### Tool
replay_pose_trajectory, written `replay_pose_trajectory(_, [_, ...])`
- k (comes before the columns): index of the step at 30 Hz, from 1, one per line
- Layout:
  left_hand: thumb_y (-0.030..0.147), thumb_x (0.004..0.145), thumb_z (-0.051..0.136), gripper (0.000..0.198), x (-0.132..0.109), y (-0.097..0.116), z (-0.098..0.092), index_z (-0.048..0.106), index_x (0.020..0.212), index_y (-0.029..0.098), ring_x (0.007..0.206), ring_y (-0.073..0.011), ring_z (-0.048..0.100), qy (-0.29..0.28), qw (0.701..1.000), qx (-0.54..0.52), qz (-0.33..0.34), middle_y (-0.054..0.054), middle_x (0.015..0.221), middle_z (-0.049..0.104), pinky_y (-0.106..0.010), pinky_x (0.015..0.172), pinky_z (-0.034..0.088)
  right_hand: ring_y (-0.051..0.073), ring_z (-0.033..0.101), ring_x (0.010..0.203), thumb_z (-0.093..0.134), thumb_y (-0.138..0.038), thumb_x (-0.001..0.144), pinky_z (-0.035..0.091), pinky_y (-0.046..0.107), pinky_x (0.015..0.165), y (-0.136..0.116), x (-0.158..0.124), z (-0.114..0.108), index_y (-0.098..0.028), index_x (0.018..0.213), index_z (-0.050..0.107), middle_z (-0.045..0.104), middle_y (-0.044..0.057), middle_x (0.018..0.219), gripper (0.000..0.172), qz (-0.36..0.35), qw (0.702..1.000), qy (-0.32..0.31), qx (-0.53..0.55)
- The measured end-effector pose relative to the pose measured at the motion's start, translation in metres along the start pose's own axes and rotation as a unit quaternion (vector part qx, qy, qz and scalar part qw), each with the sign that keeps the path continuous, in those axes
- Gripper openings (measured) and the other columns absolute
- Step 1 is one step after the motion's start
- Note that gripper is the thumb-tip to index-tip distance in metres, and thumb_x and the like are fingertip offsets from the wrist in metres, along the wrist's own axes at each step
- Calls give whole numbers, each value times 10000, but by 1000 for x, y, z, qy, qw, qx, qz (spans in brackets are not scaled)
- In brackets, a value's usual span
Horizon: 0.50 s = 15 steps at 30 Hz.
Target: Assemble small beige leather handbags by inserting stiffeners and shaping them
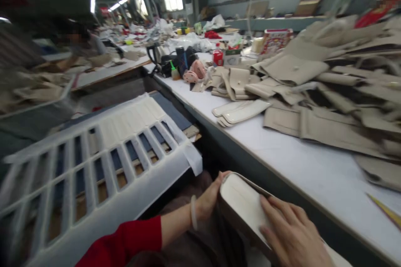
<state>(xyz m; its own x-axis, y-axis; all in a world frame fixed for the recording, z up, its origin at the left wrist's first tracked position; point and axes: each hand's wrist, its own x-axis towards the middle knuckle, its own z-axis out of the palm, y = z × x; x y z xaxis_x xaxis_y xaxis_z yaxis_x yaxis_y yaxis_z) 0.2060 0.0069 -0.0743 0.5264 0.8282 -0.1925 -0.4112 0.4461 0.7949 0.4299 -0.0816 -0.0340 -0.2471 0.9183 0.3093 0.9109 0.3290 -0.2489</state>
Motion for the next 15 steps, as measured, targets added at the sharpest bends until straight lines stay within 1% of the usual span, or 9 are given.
replay_pose_trajectory(1, [694,892,413,627,-1,2,1,617,1196,185,1113,-262,559,-8,1000,-16,-7,-75,1120,659,-388,1040,372,307,605,1033,589,-430,854,479,490,786,-6,4,-8,-371,1226,620,672,28,1181,377,29,998,-39,-31])
replay_pose_trajectory(3, [648,923,408,576,-1,7,4,618,1197,187,1140,-255,551,-14,999,-35,-17,-72,1145,661,-373,1047,371,306,577,1062,617,-378,837,453,516,831,-18,13,-20,-338,1190,627,663,36,1176,355,80,992,-92,-39])
replay_pose_trajectory(5, [611,945,400,542,-1,10,6,620,1200,185,1158,-253,546,-12,998,-51,-29,-72,1169,662,-368,1046,377,292,543,1096,604,-292,829,447,504,864,-30,21,-27,-283,1180,618,626,63,1204,351,115,987,-113,-9])
replay_pose_trajectory(7, [596,951,405,533,-2,11,8,620,1211,183,1171,-255,544,-6,997,-59,-44,-73,1188,663,-364,1039,387,279,516,1114,570,-212,820,450,481,878,-39,24,-29,-236,1183,593,563,96,1257,365,130,985,-110,26])
replay_pose_trajectory(9, [601,940,430,540,-2,11,9,624,1221,183,1189,-259,541,4,996,-60,-59,-71,1203,664,-355,1037,393,269,507,1097,545,-163,811,453,471,882,-44,24,-28,-207,1165,566,520,115,1266,358,139,985,-93,53])
replay_pose_trajectory(11, [604,924,465,539,-1,11,8,632,1226,189,1217,-262,530,10,996,-65,-67,-67,1221,662,-346,1046,391,261,511,1050,532,-156,824,458,466,870,-45,24,-25,-194,1122,547,519,119,1218,301,141,986,-60,66])
replay_pose_trajectory(13, [594,920,480,526,1,12,8,636,1228,198,1224,-261,529,10,995,-74,-72,-63,1232,659,-345,1057,385,260,511,1016,533,-185,865,461,459,855,-46,24,-21,-192,1094,537,527,119,1173,230,128,990,0,63])
replay_pose_trajectory(15, [586,927,471,515,3,12,7,638,1227,202,1196,-264,550,5,993,-80,-82,-62,1213,666,-355,1052,390,254,505,1018,534,-197,906,456,445,867,-49,28,-16,-192,1125,523,532,117,1167,220,100,991,62,63])
